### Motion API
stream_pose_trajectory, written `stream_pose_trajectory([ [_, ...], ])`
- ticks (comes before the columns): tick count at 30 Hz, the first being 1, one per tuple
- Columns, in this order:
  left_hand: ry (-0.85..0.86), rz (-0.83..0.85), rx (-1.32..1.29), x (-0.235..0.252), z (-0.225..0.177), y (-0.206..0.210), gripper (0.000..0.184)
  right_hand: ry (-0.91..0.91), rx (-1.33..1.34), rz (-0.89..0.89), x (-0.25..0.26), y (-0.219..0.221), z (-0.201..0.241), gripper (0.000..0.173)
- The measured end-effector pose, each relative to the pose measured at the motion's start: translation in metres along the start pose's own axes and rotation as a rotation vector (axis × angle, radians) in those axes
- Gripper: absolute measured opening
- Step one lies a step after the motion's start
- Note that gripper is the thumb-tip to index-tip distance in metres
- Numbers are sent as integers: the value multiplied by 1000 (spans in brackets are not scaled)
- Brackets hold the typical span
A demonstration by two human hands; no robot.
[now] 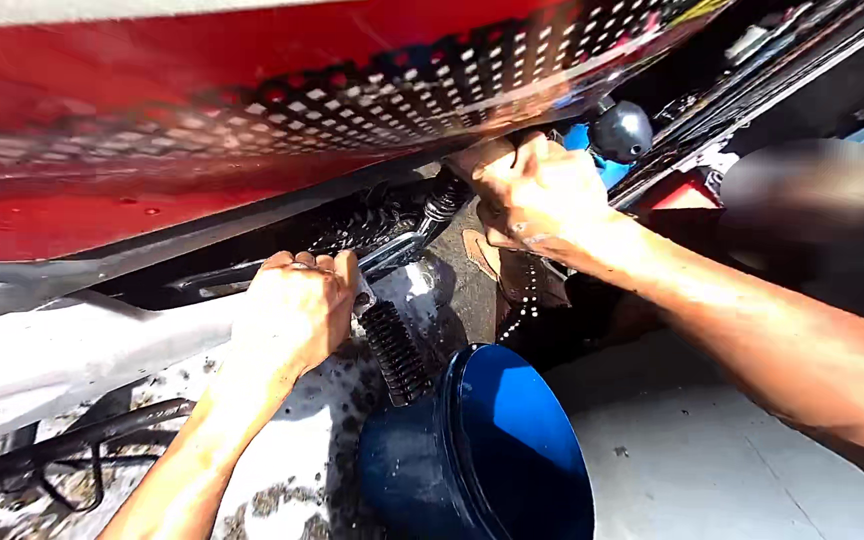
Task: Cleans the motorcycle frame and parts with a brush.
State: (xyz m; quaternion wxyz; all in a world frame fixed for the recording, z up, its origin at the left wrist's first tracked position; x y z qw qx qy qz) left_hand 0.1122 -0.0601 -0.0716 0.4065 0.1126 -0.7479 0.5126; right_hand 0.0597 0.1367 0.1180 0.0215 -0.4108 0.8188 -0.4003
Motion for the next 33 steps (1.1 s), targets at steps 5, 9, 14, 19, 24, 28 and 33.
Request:
stream_pose_trajectory([
  [5, -1, -34, 7, -3, -1, 2, 14, -52, 34, -43, -50, 13, -31, 61],
  [9, 18, 3, 39, -6, 0, -1, 16, -96, 56, -38, 5, 17, -7, 48],
  [14, -13, -13, 84, -6, -4, 4, 17, 13, 7, 3, -69, 23, -33, 63],
  [19, -23, 11, 117, -6, -3, 3, 13, 10, -174, -63, -28, 19, -2, 55],
  [24, -20, -11, 87, -6, -5, 1, 16, 14, -101, -1, -55, 20, -2, 60],
  [28, -20, -21, 80, -4, -2, 1, 17, -5, -153, -52, -12, 25, 18, 49],
  [33, -13, -38, 37, -5, -3, -1, 15, -3, -20, 51, -51, 23, -10, 68],
])
Point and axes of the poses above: each hand's wrist, its own x-axis towards the middle knuckle, its own y-axis out of the palm, z = x × y, the point moved 2 cm from there along x, towards the middle knuckle, and after that the axes turned 6 degrees about y, right-handed, at the moved point
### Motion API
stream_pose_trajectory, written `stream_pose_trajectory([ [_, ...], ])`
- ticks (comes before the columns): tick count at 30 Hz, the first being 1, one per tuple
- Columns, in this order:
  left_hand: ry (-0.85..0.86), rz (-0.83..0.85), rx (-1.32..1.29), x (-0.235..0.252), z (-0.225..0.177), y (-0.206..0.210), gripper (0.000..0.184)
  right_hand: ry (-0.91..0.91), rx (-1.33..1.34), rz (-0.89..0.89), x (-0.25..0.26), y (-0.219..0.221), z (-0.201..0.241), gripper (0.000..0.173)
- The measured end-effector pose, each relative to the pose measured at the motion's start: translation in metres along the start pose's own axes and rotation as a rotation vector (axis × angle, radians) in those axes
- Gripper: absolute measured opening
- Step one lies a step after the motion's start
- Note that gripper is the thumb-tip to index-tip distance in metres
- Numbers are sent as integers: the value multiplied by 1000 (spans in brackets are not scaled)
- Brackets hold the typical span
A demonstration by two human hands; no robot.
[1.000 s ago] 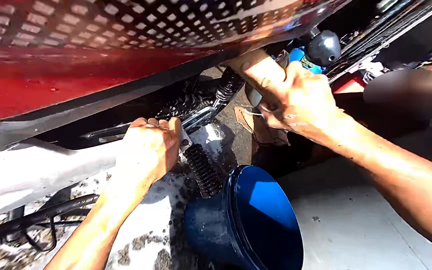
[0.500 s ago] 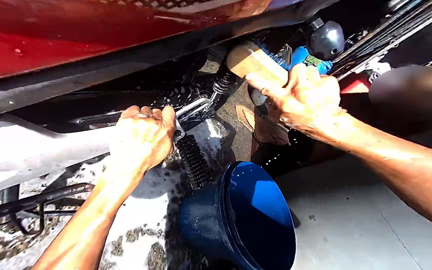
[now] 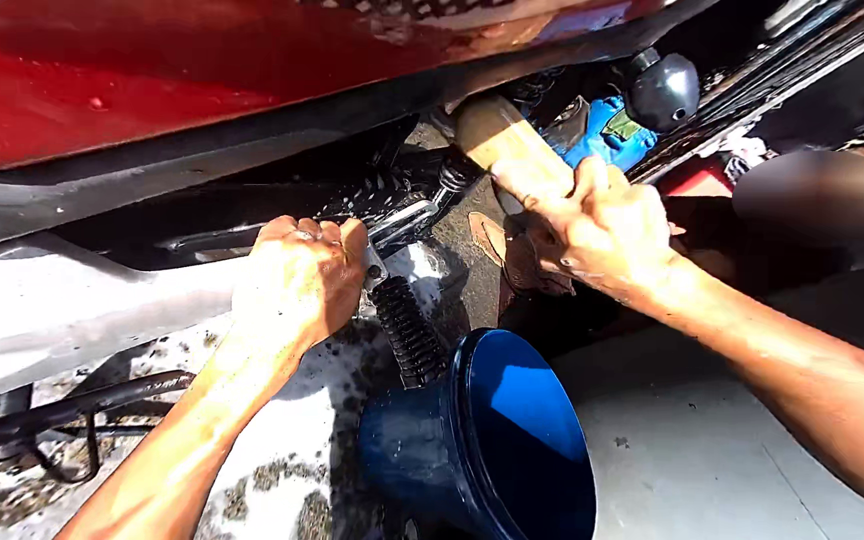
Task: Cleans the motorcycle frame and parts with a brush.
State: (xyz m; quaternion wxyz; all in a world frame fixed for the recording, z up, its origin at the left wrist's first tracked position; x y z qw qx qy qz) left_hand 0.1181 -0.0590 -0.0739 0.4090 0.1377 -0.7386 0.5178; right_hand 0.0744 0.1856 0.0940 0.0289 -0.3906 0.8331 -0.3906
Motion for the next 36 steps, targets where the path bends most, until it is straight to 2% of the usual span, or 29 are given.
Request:
stream_pose_trajectory([
  [2, -7, -40, 9, 2, 0, 0, 13, -37, 30, -29, -11, 5, -25, 66],
  [3, -1, -40, 13, 1, 2, -1, 12, -76, 34, -61, 0, 8, -25, 62],
  [5, 12, -25, -7, 0, 1, -2, 14, -93, 48, -77, 35, 9, -1, 52],
  [7, 13, 9, 0, -2, -2, -5, 16, -37, 11, -37, 57, 12, 28, 56],
  [9, 22, 2, 18, -2, -2, -5, 18, 6, 37, -21, 31, 16, 35, 61],
  [12, -16, -68, 22, -1, -5, 1, 16, -35, -16, -32, -14, 28, 19, 63],
  [14, -10, -68, 33, -1, -2, 0, 17, 22, -55, -3, 1, 40, 29, 62],
  [17, -15, 5, 32, -4, -4, -2, 21, 131, -34, 160, 34, 39, 61, 61],
  [21, -17, -43, 22, 1, -7, 0, 20, 52, -29, 60, -5, 37, 32, 69],
  [23, -26, -55, 14, 1, -4, -1, 19, 56, -44, 55, 6, 40, 37, 71],
  [25, 6, -34, 11, -1, -3, -3, 16, 109, -20, 126, 35, 40, 61, 64],
  [27, 33, 3, 3, 0, -5, -4, 14, 114, 5, 197, 38, 38, 63, 65],
  [31, -8, -12, 20, 3, -8, -2, 12, 31, -56, 60, -19, 48, 22, 73],
  [33, -3, -25, 43, 1, -4, -2, 14, 26, -56, 26, -7, 57, 28, 71],
  [36, 12, -10, 15, -1, -7, -3, 15, 62, 0, 100, 10, 62, 45, 66],
])
Point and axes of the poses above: each hand's wrist, its own x-axis towards the middle knuckle, its own y-axis out of the palm, z = x × y, the point moved 2 cm from there along x, towards the middle knuckle, and after that the axes turned 6 degrees about y, right-handed, at the moved point
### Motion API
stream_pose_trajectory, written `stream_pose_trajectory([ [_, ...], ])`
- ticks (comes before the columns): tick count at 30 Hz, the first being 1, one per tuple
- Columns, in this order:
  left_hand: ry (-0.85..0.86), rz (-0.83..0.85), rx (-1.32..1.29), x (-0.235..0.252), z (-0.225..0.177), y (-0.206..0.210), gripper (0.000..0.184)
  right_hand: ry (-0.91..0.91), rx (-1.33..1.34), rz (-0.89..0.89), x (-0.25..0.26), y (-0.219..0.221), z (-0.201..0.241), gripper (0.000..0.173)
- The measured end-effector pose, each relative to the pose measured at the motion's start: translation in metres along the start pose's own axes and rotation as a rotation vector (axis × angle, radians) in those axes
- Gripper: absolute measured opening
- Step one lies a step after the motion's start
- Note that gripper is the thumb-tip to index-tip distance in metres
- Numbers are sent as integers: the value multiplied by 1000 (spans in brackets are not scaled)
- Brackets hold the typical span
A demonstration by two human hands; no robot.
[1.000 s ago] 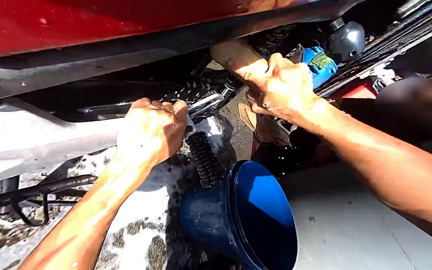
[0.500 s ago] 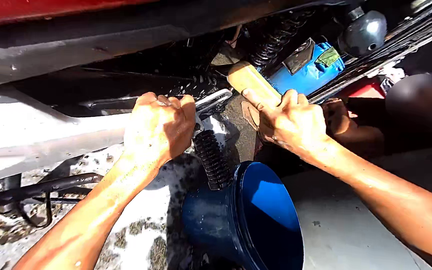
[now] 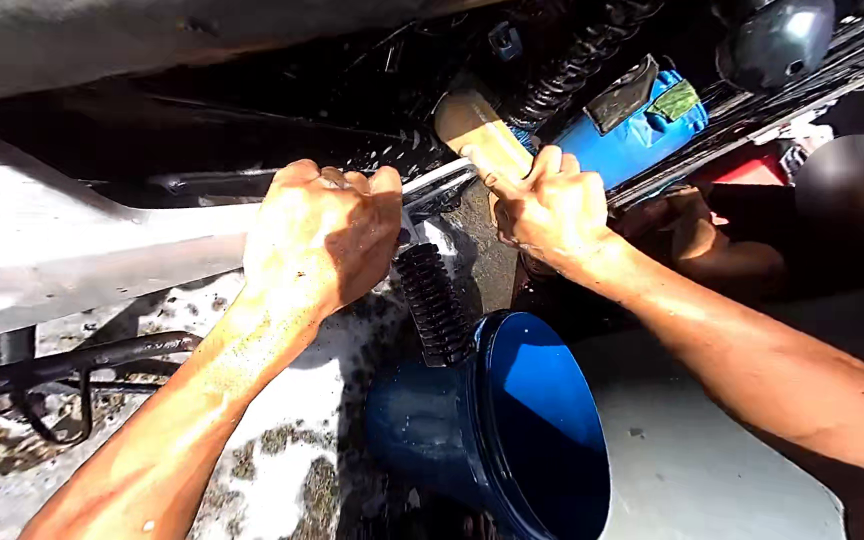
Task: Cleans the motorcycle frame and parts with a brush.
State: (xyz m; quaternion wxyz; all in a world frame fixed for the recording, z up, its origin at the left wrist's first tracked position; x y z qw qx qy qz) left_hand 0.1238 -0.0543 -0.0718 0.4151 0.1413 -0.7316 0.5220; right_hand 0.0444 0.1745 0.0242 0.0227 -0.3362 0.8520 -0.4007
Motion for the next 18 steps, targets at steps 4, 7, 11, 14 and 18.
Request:
stream_pose_trajectory([
  [4, -27, -6, 34, 5, -2, 3, 16, 0, 7, 3, -52, -6, -43, 66],
  [7, -38, -39, 50, 5, -1, 5, 16, 28, -10, -34, -77, -18, -75, 63],
  [11, -1, -27, 37, -1, 2, 3, 15, -32, -32, -118, -4, -35, -21, 59],
  [14, 11, 6, 25, 0, 3, 0, 17, -38, -95, -229, 30, -20, 2, 56],
  [18, -8, -46, 28, 2, 3, 5, 17, -112, -76, -124, -13, -19, -33, 68],
])
Point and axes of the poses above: each hand's wrist, its own x-axis towards the middle knuckle, its own y-axis out of the palm, z = x × y, the point moved 2 cm from there along x, towards the middle knuckle, and after that the axes turned 6 degrees about y, right-handed, at the moved point
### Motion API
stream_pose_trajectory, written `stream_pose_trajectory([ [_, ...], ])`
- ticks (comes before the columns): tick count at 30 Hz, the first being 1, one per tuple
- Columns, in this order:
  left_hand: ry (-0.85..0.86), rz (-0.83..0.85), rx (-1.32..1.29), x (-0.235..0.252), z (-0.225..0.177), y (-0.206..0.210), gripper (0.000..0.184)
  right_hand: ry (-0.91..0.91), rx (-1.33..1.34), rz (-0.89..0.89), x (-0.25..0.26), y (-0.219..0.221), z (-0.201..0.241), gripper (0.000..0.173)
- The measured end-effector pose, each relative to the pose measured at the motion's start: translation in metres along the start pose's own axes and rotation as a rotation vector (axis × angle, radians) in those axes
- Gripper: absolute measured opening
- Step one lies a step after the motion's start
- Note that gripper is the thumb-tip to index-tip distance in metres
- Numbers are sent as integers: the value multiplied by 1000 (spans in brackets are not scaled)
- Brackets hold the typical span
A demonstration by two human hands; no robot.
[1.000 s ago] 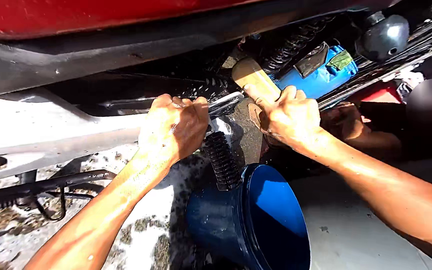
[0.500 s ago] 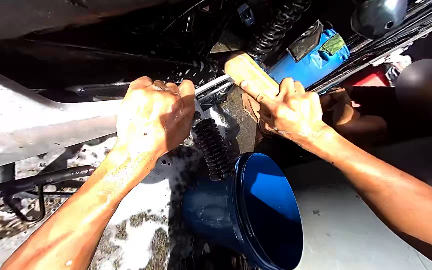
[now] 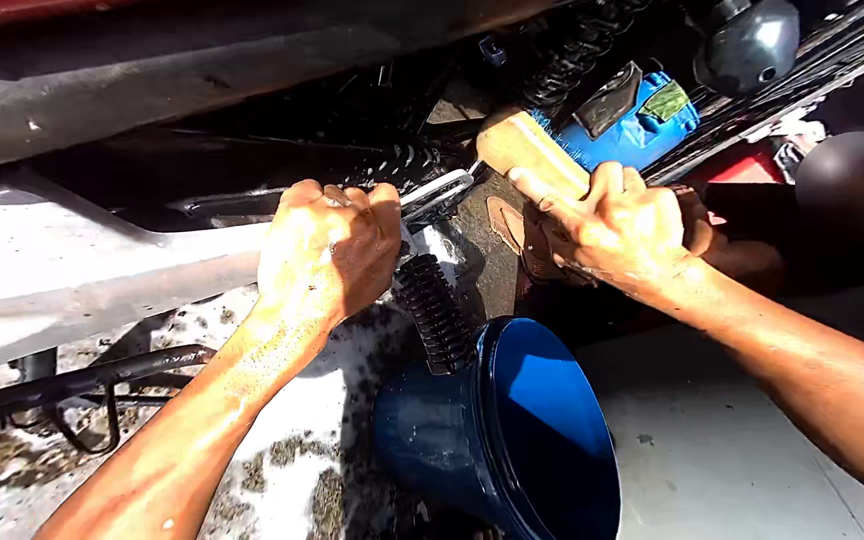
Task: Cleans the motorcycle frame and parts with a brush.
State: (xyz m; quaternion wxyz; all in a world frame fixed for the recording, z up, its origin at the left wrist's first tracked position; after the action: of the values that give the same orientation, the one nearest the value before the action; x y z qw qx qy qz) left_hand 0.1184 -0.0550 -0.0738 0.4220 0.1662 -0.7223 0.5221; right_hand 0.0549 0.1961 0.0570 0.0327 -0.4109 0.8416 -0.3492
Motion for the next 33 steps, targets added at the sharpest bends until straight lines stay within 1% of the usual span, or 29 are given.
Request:
stream_pose_trajectory([
  [2, 2, 2, -3, 1, 3, -1, 17, -25, -24, -64, 24, 5, 6, 58],
  [3, 17, 18, -4, 2, 3, -1, 16, -7, -25, -57, 38, 6, 14, 56],
  [5, 26, 28, -15, 0, 1, -1, 17, 33, 8, -20, 43, 10, 24, 58],
  [7, 15, 3, -7, 0, 1, 0, 17, 23, 87, -21, 3, 13, 16, 58],
  [9, -22, -38, 19, 2, -1, 3, 17, -58, 85, -100, -34, 20, -4, 51],
  [10, -28, -37, 22, 1, -1, 3, 17, -91, 74, -123, -41, 23, -9, 47],
  [11, -27, -39, 18, 2, -1, 2, 17, -106, 60, -127, -34, 24, -9, 44],
  [12, -23, -39, 7, 1, 1, 2, 17, -115, 45, -135, -17, 26, -6, 43],
  [14, 6, -19, 1, -4, 2, 2, 18, -112, 3, -129, 18, 35, 9, 44],
  [15, 20, -19, 2, -4, 4, 1, 20, -106, -11, -115, 26, 38, 13, 45],
  [16, 24, -21, 10, -2, 6, 1, 21, -100, -16, -113, 25, 38, 10, 45],
  [19, -8, -25, 20, 0, 1, 2, 21, -89, 14, -45, -7, 32, -7, 52],
  [21, -2, -25, 39, 0, 6, 1, 21, -110, 30, -45, 14, 35, 1, 51],
  [23, 24, 1, 28, -3, 7, 0, 23, -68, 111, 2, 38, 37, 19, 48],
  [25, 39, 21, 36, -4, 8, -1, 24, -45, 144, 32, 38, 38, 19, 50],
  [28, 9, -3, 58, -3, 5, 1, 26, -112, 117, -93, 6, 46, -7, 52],
  [29, -5, -22, 72, -2, 4, 3, 26, -132, 120, -117, 5, 47, -13, 50],
  [30, -12, -31, 87, -1, 5, 3, 26, -149, 133, -145, 13, 49, -12, 48],
  [32, -2, -4, 108, -3, 8, 1, 26, -151, 183, -216, 37, 56, 7, 45],
  [33, 3, 21, 115, -3, 8, 1, 26, -135, 226, -223, 45, 56, 16, 43],
])
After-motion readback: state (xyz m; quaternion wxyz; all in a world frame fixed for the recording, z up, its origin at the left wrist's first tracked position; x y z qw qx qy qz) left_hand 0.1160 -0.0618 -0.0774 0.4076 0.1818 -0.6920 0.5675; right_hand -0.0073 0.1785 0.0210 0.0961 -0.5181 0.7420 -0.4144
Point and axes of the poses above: each hand's wrist, its own x-axis towards the middle knuckle, its own y-axis out of the palm, z = x × y, the point moved 2 cm from there along x, towards the middle knuckle, and after that the axes turned 6 degrees about y, right-handed, at the moved point
